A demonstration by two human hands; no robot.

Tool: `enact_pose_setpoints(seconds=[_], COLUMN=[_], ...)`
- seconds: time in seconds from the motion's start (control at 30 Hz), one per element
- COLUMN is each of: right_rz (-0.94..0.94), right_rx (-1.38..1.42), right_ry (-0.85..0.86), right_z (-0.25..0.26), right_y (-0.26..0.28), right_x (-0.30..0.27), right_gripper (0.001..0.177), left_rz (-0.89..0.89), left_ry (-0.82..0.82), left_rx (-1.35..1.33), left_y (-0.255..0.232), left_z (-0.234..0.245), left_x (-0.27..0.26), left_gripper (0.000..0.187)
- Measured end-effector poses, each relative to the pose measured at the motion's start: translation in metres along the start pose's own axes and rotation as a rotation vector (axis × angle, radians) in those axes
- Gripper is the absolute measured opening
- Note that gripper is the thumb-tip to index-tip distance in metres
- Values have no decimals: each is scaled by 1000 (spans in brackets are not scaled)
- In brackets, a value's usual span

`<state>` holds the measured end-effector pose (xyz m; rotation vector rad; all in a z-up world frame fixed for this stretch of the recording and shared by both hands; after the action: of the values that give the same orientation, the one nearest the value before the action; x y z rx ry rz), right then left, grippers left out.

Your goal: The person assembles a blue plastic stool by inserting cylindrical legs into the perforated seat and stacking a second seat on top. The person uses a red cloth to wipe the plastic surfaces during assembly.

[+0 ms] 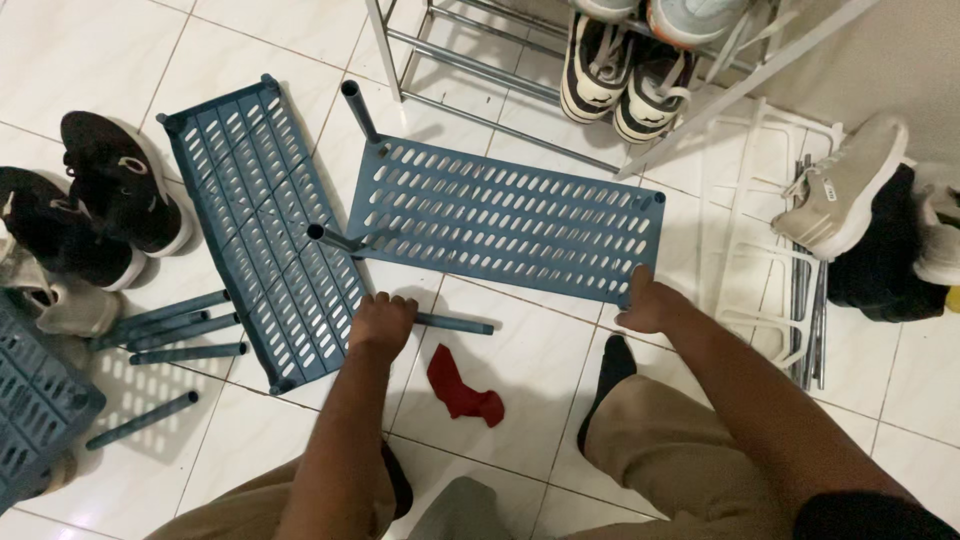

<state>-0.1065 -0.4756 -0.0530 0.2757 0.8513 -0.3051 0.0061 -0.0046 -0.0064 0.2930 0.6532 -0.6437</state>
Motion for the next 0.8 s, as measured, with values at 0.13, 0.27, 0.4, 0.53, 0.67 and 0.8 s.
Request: enact_pose_setpoints(seconds=[0.13,0.27,0.4,0.53,0.67,0.8], right_rz=[-40,-26,-60,-30,-25,50], right_rx=[-3,-53,-127,-38,13,25], right_ry=[40,51,121,88,83,87], right_z=[9,15,20,20,16,9], right_y=[26,44,51,52,54,67], right_x=[-31,-49,-52,-52,-54,-55], right_gripper=[104,109,99,92,94,87], left_rz=[28,55,73,86,129,162], left_ry=[-12,-137,-112,-177,-285,-307], left_rx=[6,95,61,95,7,-64], left_y=[9,11,14,18,25,27], left_z=[15,13,5,5,12,19], left_x=[-2,12,31,44,54,55], left_gripper=[26,32,37,39,36,37])
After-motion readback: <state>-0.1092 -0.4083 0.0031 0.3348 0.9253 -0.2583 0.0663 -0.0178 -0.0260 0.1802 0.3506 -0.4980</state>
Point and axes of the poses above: each hand's wrist, its own x-axis towards the middle knuckle, its own z-axis out of the back of the hand, y = z × x, the point moved 1 cm from there along x, towards the middle knuckle, and after that the axes turned 2 degrees about x, right-handed, at the moved point
